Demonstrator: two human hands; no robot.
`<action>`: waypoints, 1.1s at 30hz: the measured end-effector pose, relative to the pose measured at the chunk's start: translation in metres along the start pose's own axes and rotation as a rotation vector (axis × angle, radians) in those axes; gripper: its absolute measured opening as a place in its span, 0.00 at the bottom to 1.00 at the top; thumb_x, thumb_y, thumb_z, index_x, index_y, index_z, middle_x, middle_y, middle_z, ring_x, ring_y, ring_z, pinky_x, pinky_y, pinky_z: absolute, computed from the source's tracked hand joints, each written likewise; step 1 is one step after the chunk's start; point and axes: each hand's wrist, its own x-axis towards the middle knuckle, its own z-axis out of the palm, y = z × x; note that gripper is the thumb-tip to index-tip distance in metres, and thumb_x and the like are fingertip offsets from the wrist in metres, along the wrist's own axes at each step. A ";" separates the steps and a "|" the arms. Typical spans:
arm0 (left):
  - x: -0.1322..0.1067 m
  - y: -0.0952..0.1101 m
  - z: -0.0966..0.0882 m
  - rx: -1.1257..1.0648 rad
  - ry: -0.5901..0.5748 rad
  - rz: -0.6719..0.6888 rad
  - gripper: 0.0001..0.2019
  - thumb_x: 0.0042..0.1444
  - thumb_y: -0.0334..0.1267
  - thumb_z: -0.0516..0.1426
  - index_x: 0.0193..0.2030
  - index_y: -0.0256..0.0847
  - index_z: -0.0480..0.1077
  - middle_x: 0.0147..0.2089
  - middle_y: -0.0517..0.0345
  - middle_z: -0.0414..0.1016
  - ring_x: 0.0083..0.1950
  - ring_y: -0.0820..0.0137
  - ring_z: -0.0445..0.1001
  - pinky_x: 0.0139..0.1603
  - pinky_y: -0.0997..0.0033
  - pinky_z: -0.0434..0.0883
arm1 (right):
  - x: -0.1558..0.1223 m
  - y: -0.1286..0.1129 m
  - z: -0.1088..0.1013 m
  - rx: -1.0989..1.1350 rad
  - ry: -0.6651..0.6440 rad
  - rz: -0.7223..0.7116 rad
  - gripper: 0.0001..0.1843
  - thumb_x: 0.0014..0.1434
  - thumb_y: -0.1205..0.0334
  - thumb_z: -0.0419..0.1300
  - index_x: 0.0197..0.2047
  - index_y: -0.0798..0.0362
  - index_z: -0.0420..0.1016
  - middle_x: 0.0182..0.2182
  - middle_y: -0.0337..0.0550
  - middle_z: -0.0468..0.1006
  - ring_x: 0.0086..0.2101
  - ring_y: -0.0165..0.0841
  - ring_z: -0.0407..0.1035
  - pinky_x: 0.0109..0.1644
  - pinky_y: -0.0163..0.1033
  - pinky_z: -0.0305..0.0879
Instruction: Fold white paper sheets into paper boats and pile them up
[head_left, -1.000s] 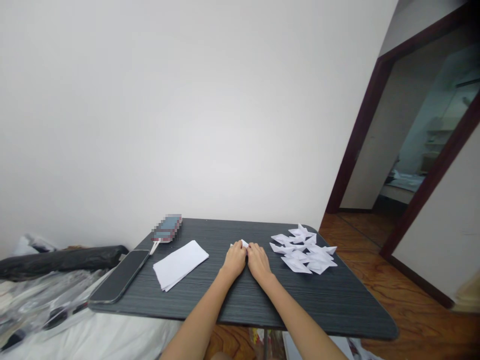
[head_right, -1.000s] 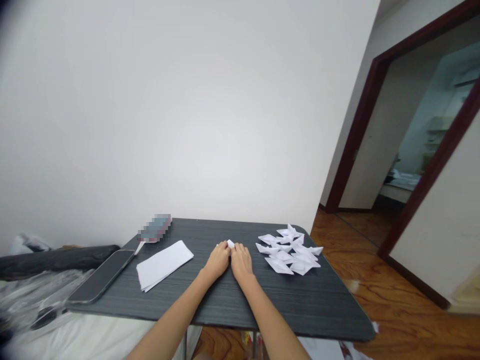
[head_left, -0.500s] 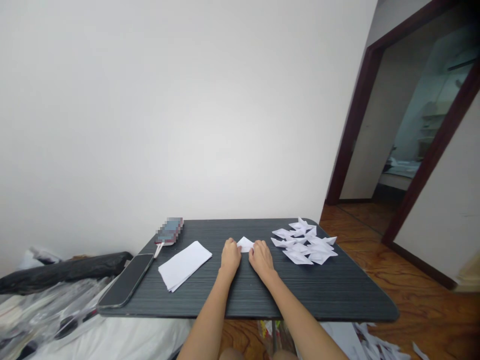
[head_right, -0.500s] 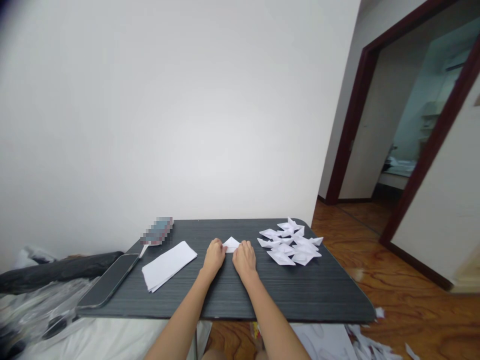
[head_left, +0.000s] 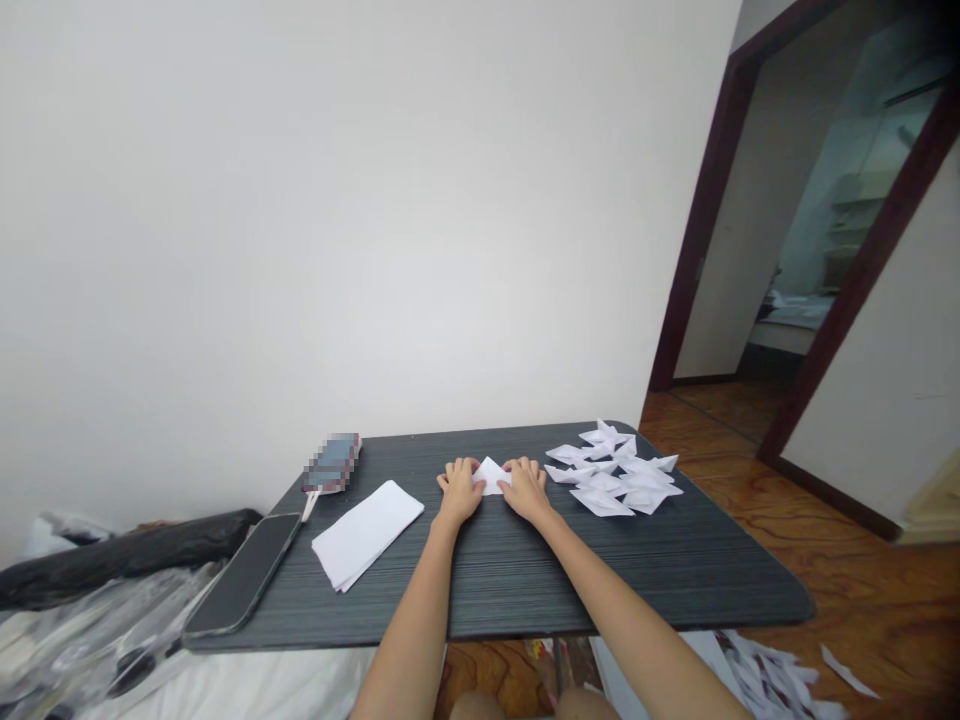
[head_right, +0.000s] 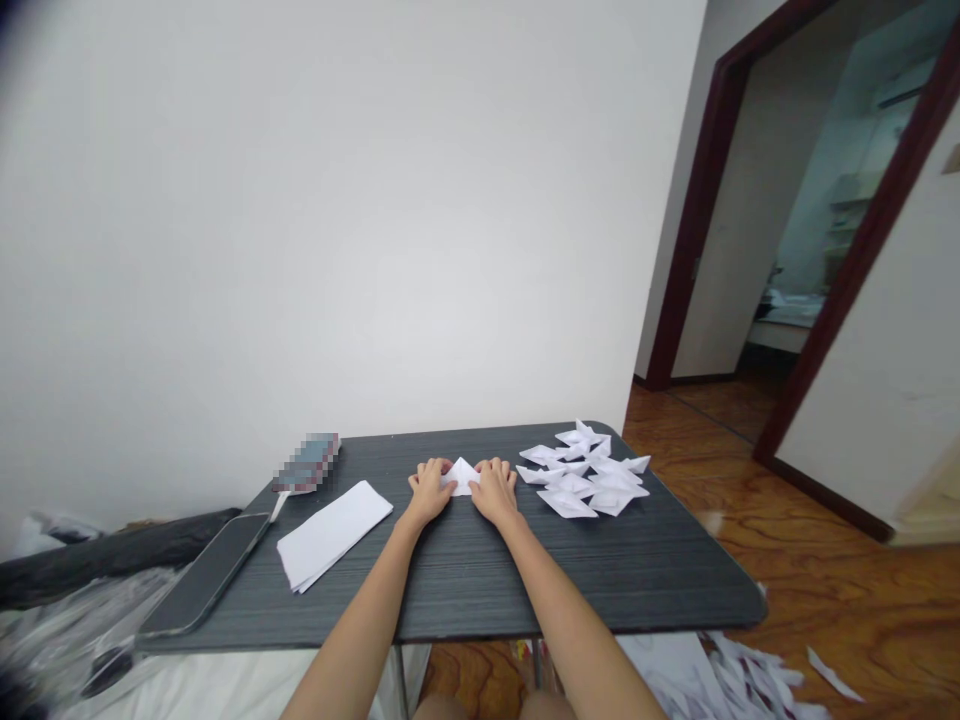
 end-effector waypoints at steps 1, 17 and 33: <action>0.000 0.000 -0.001 -0.041 0.023 0.002 0.09 0.48 0.33 0.49 0.39 0.41 0.59 0.40 0.57 0.63 0.43 0.66 0.57 0.41 0.64 0.52 | 0.002 0.000 -0.001 0.032 0.012 -0.008 0.09 0.48 0.62 0.53 0.36 0.51 0.65 0.35 0.44 0.64 0.39 0.37 0.54 0.41 0.41 0.48; -0.002 -0.003 -0.004 -0.175 0.002 0.298 0.06 0.47 0.27 0.49 0.30 0.37 0.66 0.31 0.57 0.67 0.36 0.71 0.63 0.38 0.72 0.60 | 0.003 0.013 -0.005 0.176 -0.073 -0.199 0.07 0.50 0.69 0.49 0.27 0.52 0.68 0.30 0.42 0.68 0.36 0.34 0.59 0.38 0.38 0.51; 0.013 -0.011 0.005 -0.227 0.069 0.074 0.09 0.45 0.26 0.50 0.32 0.37 0.68 0.32 0.57 0.68 0.35 0.72 0.65 0.39 0.72 0.62 | 0.014 0.017 0.005 0.177 0.020 0.015 0.07 0.50 0.63 0.52 0.29 0.53 0.70 0.29 0.41 0.72 0.35 0.34 0.65 0.38 0.35 0.54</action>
